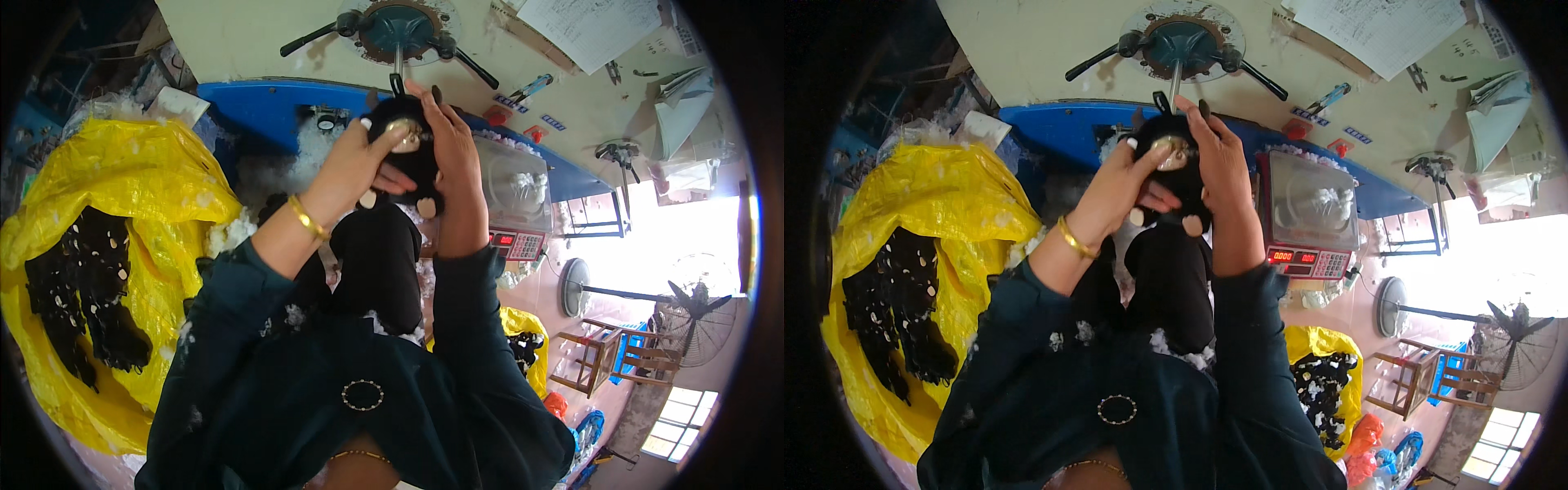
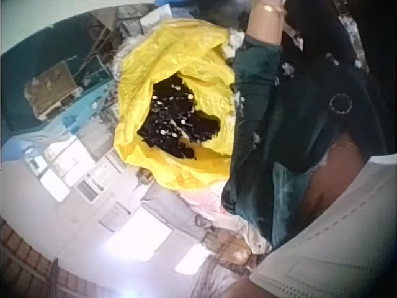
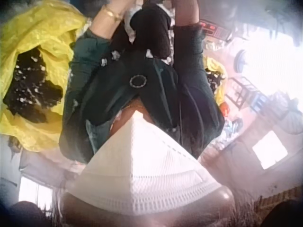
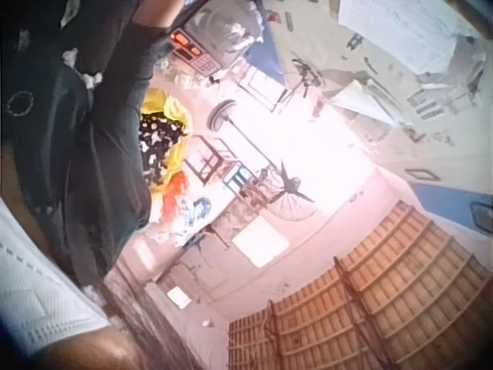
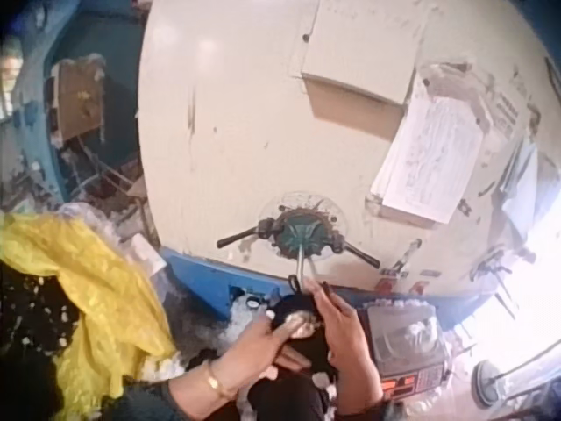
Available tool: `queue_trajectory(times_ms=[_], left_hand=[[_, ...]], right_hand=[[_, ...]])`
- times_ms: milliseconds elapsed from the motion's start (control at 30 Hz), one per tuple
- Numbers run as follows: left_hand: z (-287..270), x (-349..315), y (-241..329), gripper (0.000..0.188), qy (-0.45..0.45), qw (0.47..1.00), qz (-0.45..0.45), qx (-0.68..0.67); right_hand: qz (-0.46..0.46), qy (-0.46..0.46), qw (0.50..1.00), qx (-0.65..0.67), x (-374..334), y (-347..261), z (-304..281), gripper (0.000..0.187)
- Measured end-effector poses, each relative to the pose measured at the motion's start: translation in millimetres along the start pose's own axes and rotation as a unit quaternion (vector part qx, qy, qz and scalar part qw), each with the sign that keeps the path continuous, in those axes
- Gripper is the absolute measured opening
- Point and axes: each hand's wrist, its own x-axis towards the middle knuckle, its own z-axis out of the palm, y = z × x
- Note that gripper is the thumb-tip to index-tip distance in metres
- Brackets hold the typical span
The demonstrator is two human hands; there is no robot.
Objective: The person sits on the floor and repeatedly stuffs white cotton-like material into small black fabric pouches. They then place the filled pouches into a large yellow bag. The process is repeated continuously throughout the clip.
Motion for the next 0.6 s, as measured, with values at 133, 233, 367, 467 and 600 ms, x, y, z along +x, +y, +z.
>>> queue_trajectory(times_ms=[133,233,367,467,600], left_hand=[[-12,11,6,0.047,-0.021,1.000,-0.004,0.017],[-21,-11,-9,0.045,-0.003,0.999,0.038,0.015],[-26,-25,-17,0.040,0.009,1.000,0.022,0.015],[-26,-40,-20,0.040,-0.030,0.994,0.036,0.096],[-83,-67,-50,0.037,-0.017,0.998,0.058,-0.023]], right_hand=[[-0.049,0.041,0.998,0.008,6,9,7,0.031],[-0.092,0.044,0.995,-0.014,-13,27,22,0.031],[-0.109,0.005,0.994,0.009,-30,40,23,0.036],[-0.209,-0.088,0.969,-0.094,-42,55,-6,0.070],[-0.137,-0.064,0.967,-0.204,-76,84,-53,0.082]])
